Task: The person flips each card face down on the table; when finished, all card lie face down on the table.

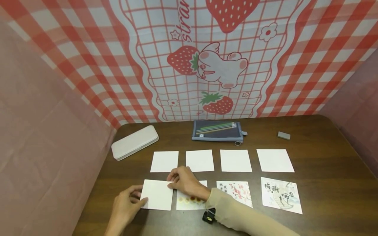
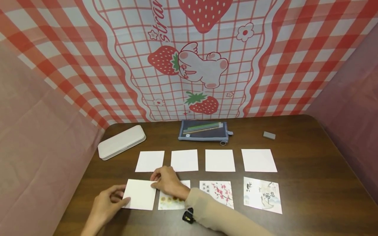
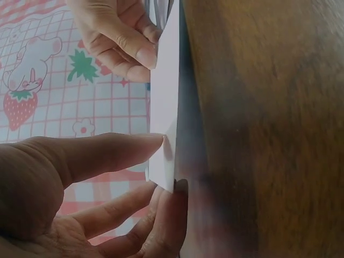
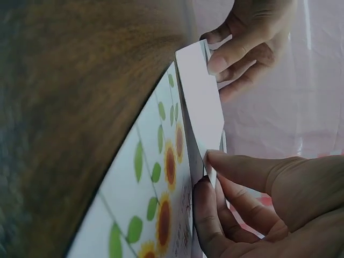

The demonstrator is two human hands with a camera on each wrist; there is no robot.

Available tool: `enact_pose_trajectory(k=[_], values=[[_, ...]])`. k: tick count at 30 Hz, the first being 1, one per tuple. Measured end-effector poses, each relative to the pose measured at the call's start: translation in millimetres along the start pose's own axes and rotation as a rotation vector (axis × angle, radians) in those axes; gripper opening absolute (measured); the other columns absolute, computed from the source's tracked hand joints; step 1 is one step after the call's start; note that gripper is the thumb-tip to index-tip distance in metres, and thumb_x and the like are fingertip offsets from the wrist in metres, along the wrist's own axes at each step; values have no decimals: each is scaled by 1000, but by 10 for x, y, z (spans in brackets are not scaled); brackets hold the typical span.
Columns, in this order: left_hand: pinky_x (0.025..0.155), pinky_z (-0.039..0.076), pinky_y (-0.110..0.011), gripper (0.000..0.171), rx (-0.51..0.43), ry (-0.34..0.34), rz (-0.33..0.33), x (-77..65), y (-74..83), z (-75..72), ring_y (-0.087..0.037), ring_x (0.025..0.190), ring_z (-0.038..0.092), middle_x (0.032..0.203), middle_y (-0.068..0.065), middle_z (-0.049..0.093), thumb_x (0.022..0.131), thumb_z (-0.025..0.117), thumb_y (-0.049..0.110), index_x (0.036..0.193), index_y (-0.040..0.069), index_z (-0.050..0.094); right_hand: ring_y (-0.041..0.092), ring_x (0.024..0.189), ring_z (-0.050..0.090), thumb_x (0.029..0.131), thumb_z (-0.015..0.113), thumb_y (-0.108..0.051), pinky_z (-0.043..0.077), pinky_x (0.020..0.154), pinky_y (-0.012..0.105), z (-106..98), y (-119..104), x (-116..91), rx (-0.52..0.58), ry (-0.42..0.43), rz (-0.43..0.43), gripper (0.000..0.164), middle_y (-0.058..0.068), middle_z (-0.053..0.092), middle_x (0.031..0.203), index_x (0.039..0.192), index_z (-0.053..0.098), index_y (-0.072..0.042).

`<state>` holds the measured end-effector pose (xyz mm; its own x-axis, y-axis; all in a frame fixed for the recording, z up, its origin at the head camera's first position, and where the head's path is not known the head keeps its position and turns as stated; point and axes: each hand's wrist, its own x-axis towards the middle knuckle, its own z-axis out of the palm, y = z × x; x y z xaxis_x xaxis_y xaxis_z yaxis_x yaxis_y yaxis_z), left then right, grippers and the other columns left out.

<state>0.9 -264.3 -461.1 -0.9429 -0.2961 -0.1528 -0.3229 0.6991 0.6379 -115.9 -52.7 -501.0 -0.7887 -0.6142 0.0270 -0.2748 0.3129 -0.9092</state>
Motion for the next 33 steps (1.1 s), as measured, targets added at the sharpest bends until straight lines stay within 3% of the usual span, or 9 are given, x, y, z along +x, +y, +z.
enact_pose_trajectory(k=[7,23,33], values=[[65,58,-32,49,32,-48,-10,21,-7,34,-20,81,74,97,-8,75,79,89,13,123,2,72,-3,66,56,82,85,1,52,65,14,7,37,9,-51,-10,-22,11,9,74,79,89,77,-1],[65,59,-35,57,72,-59,-13,17,1,89,-22,82,75,100,-10,74,78,90,14,129,1,68,1,73,60,81,88,-5,51,70,13,9,-9,-16,-179,-19,-32,13,5,75,83,89,77,-5],[68,59,-37,55,95,-60,0,1,30,75,-22,86,74,103,-10,73,80,89,17,129,2,68,16,76,69,82,86,-6,55,72,15,-186,-34,-127,-133,28,-93,15,11,75,87,94,76,-2]])
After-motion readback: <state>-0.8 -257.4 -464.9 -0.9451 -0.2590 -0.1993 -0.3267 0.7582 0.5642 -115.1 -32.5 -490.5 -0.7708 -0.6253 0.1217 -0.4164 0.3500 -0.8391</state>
